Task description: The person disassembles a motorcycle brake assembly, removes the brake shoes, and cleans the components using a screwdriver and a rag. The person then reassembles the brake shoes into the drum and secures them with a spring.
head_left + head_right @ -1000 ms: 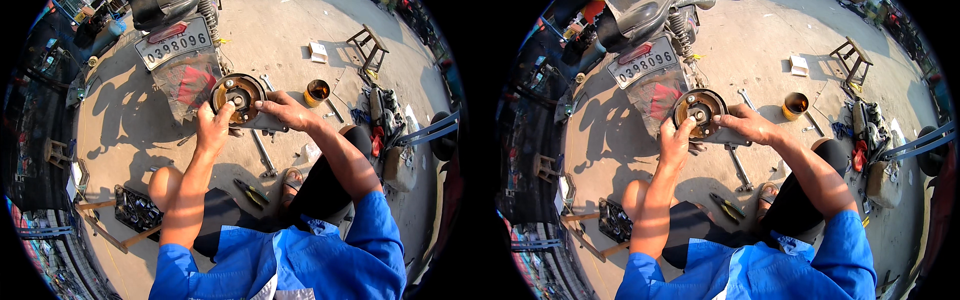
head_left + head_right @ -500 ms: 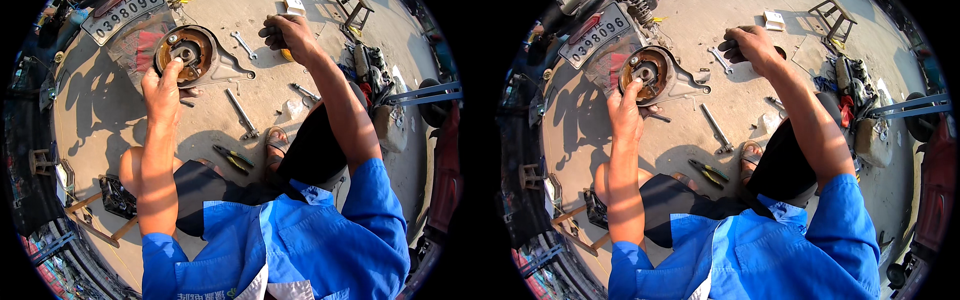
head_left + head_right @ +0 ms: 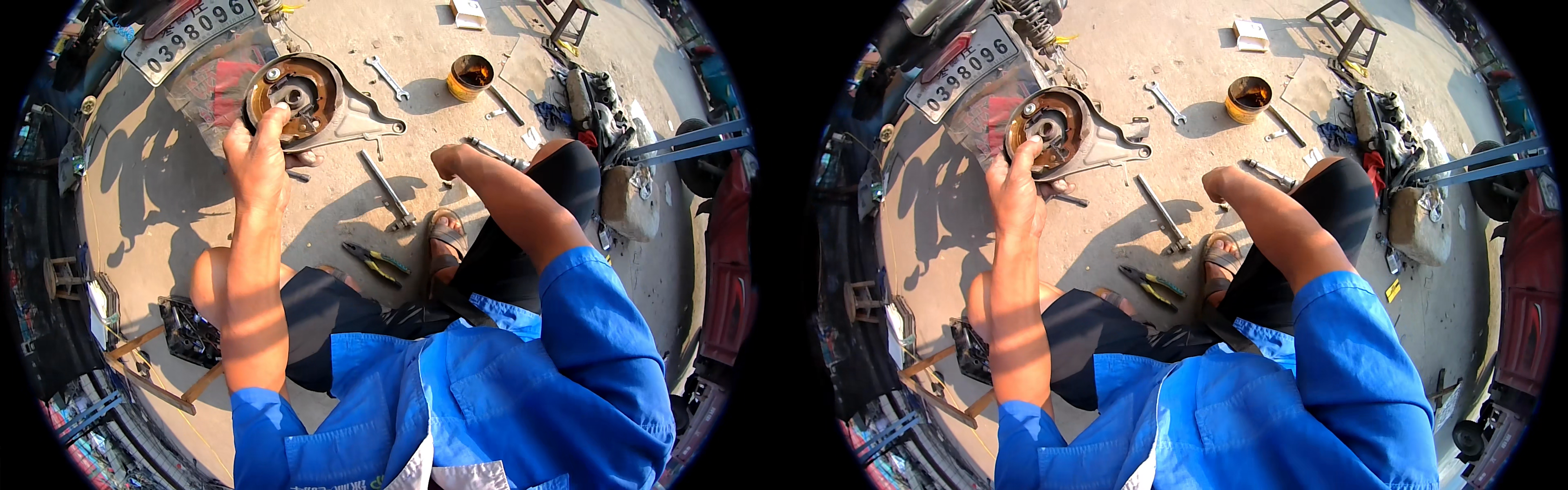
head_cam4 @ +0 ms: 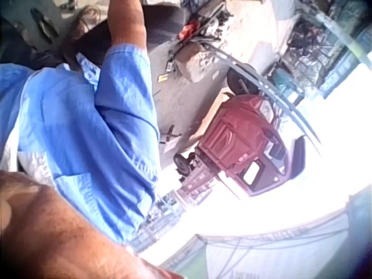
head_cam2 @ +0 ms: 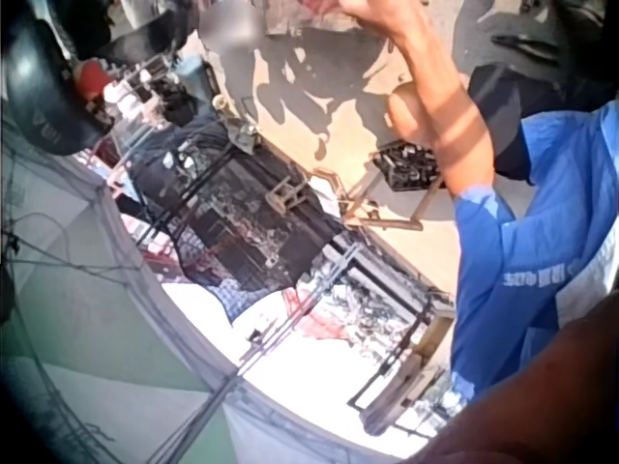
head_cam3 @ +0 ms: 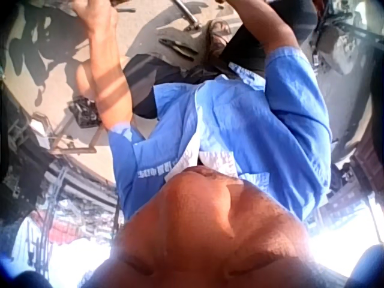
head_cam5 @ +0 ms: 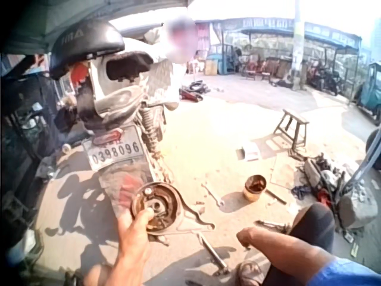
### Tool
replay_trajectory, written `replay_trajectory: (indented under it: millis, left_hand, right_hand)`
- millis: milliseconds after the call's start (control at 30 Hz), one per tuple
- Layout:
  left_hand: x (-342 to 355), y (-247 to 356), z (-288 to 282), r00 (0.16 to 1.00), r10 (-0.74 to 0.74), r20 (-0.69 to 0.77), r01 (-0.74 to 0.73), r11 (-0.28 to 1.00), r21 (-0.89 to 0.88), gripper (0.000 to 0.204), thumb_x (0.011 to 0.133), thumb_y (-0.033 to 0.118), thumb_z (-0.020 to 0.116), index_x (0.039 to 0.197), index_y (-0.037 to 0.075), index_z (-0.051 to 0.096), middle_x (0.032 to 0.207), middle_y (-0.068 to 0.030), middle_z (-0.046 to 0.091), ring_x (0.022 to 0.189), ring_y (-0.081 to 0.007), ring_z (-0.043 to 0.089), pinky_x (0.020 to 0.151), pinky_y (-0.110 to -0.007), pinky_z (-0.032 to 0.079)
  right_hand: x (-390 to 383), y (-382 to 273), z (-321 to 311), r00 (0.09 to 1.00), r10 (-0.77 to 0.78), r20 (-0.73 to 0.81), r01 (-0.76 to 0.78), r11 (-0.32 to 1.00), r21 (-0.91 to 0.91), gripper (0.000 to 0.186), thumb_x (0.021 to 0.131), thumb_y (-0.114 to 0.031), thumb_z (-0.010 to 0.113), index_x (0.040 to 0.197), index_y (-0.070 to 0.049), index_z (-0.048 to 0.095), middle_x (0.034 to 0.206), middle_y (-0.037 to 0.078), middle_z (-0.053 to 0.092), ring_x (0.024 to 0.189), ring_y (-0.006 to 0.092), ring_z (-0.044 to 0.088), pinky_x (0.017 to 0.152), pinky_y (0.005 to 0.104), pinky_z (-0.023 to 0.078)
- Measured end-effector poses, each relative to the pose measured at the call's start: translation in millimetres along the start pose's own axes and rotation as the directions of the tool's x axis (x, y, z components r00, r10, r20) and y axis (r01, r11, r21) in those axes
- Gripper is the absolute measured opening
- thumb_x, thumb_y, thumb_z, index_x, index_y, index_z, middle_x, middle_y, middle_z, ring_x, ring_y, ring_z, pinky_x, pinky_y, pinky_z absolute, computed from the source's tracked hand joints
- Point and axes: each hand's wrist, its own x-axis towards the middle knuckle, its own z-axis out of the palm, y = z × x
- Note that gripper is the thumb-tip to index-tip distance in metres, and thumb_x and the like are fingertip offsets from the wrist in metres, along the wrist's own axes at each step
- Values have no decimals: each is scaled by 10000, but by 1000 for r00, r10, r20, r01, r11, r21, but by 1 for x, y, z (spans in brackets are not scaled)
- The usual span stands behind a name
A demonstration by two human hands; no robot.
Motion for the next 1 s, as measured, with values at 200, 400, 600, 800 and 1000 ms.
replay_trajectory:
  millis: [200,400,600,800,1000]
  left_hand:
    - [-3,0,-11,999,-19,-36,18,999,-31,243,935,116,609,1116,-45,615,910,-129,702,624,-169,697,398,-298,585]
    - [-1,4,-11,1000,6,-16,-7,998,-68,242,933,120,618,1119,-36,611,944,-125,703,620,-165,698,395,-290,579]
    - [0,-1,-17,999,30,-40,-32,998,-60,268,942,121,618,1170,-19,592,950,-115,681,633,-175,685,413,-326,592]
    - [-3,-1,-11,994,103,-36,-106,990,-95,255,950,127,638,1149,-18,571,930,-98,678,610,-144,676,409,-283,577]
    - [-4,-5,-10,986,164,-35,-165,986,-26,224,947,113,640,1108,-29,577,942,-106,683,643,-132,676,427,-271,571]
  right_hand:
    - [23,-21,38,986,-6,164,10,1000,-24,242,754,-155,762,979,-73,799,1012,149,766,943,305,734,793,431,575]
    - [38,-14,60,985,28,171,-19,998,-51,326,756,-177,780,1071,-93,783,1060,139,758,997,309,723,815,436,573]
    - [3,-20,18,950,23,-310,17,992,125,181,770,-105,705,934,-53,761,1002,193,749,982,348,724,807,441,576]
    - [-49,-16,-71,600,239,-763,238,858,456,183,836,-119,643,940,27,679,897,287,704,884,437,706,783,483,565]
    - [-135,-26,-144,560,378,-737,594,438,675,220,933,-171,710,974,37,650,796,122,699,713,193,668,640,349,526]
